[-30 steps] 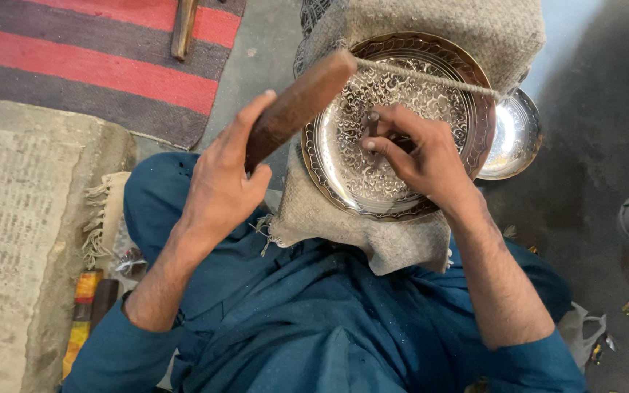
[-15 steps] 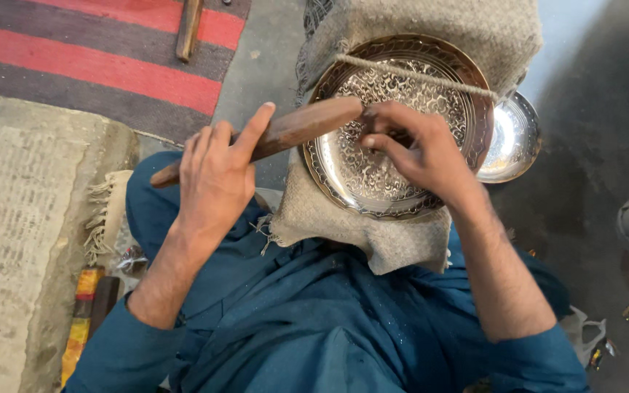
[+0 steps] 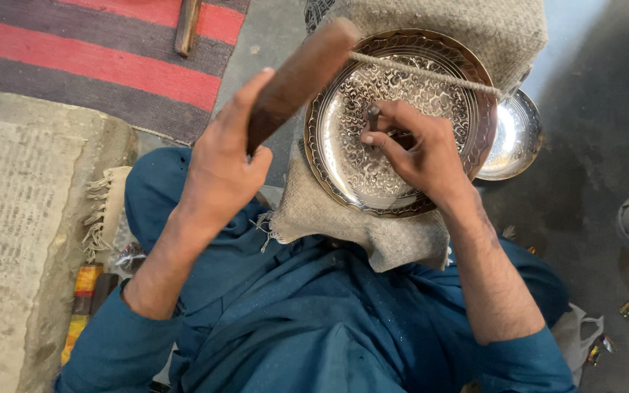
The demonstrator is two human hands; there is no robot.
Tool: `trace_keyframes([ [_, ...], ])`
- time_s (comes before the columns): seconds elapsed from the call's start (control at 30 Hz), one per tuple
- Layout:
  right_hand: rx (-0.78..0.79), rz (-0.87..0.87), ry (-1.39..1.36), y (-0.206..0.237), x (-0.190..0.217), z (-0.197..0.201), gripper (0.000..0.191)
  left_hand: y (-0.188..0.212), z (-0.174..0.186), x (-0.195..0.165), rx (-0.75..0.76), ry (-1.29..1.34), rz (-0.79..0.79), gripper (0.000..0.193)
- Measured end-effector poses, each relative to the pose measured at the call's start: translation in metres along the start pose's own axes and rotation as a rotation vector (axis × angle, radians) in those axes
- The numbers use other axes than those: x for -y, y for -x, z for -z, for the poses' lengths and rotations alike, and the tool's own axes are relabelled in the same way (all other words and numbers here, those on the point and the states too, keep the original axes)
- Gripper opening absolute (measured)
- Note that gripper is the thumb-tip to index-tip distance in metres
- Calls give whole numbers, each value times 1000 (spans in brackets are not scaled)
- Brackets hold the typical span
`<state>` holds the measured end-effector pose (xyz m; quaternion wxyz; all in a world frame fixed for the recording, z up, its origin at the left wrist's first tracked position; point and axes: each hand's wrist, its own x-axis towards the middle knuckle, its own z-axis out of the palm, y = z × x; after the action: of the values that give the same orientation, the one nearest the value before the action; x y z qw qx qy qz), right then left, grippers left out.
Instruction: The person sits cross-legged on the floor with an ornate brass plate resting on a cloth cushion, and engraves decorative patterns into it. They hold a chisel against the plate surface with one hand and strike it with a wooden mallet held in the other hand, repositioning the chisel across the plate as they work.
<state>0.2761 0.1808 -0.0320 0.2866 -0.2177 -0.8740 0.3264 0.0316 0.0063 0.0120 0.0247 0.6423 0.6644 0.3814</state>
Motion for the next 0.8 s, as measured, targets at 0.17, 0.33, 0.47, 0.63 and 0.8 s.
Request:
trace_keyframes([
  [0.17,17,-58,-43,2,-2,-1,28,-2,-2,2,21,-211,-58,82],
  [0.33,-14,-10,-16,1,2,-1,26,-1,-4,2,5,-240,-74,77],
  [0.47,19,-78,-47,-1,5,0,17,-1,-5,-4,-52,-548,-167,73],
  [0.63,-38,-58,4,1,11,2,25,-3,-6,-10,-25,-389,-96,71],
  [0.8,-40,-78,-47,0,14,2,27,-4,-8,-8,-17,-190,-25,73],
])
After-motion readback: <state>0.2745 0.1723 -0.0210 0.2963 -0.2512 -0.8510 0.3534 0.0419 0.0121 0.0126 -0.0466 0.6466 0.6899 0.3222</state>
